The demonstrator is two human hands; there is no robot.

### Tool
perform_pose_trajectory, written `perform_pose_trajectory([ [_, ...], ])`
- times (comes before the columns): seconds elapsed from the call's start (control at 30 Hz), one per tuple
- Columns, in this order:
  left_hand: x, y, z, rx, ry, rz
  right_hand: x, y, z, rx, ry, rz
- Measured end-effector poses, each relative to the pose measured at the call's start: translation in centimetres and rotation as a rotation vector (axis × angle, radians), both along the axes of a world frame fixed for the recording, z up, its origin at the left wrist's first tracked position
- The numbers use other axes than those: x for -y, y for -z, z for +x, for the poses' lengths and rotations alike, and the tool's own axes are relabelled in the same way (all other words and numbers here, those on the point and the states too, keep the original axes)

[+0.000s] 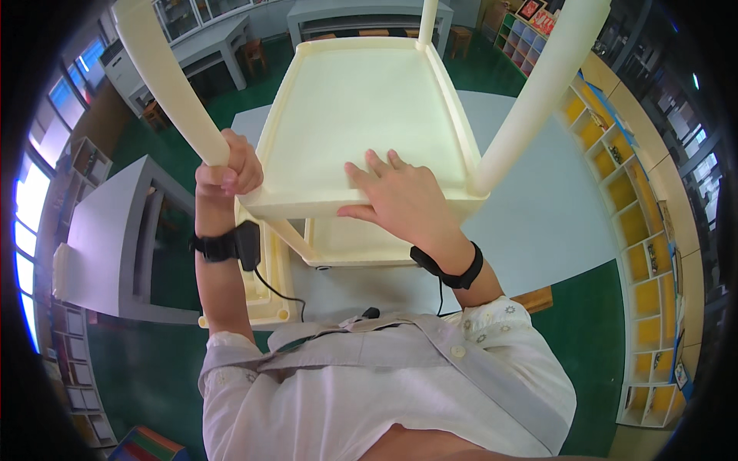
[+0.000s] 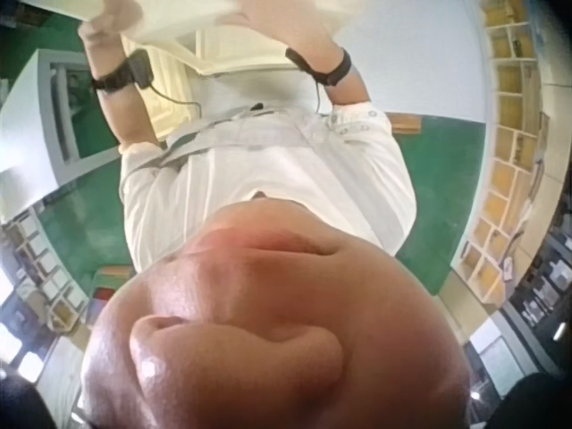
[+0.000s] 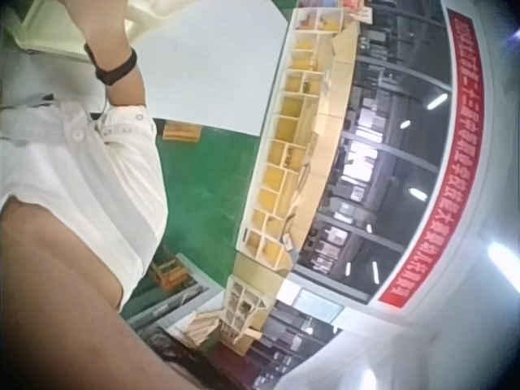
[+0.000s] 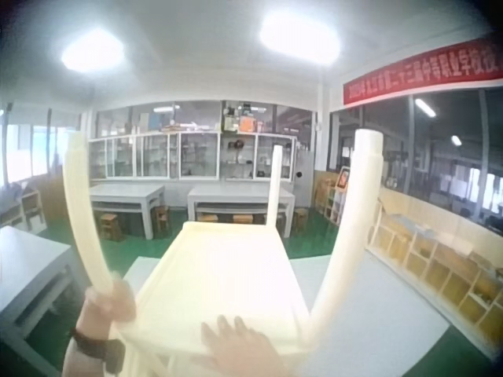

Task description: Disassemble a plastic utility trolley by removing the trays and support pillars.

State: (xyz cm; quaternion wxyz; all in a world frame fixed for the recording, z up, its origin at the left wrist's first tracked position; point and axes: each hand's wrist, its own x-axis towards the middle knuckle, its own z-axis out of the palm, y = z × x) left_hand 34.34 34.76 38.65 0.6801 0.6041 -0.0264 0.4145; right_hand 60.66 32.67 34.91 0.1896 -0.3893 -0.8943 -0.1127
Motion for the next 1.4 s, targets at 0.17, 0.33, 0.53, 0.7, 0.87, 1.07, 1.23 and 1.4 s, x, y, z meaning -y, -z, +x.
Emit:
perform_pose_trajectory([
  [0.17, 2.6, 0.6, 1.8, -0.067, -0.702, -0.034, 0.2, 0.0, 0.3, -0.053, -0.006, 0.002],
  [0.33, 4.4, 1.2, 4.0, -0.186, -1.38, 0.116, 0.2, -0.1, 1.2, -0.071, -0.029, -0.039],
  [0.53, 4.4, 1.0, 3.8, -0.127, -1.362, 0.08, 0.4, 0.1, 0.9, -0.053, -0.017, -0.015],
  [0.7, 1.7, -0.5, 1.2, 0.023, -0.028, 0.028, 0.3, -0.1, 1.1, 0.036, 0.005, 0.014],
  [0.87, 2.9, -0.3, 1.8, 0.016, -0.353, -0.015, 0.3, -0.2, 0.9, 0.004, -0.013, 0.012],
  [1.07, 6.4, -3.9, -3.2, 0.418, -1.133, 0.224, 0.3, -0.1, 0.6, -0.032, -0.009, 0.056],
  [1.23, 3.2, 6.4, -11.7, -0.607, -1.631, -0.269, 0.3, 0.0, 0.6, -0.057, -0.016, 0.009],
  [1.4, 6.3, 27.7, -15.2, -1.791, -1.307, -0.256, 1.0, -1.1, 2.5, -0.548, -0.35, 0.131],
])
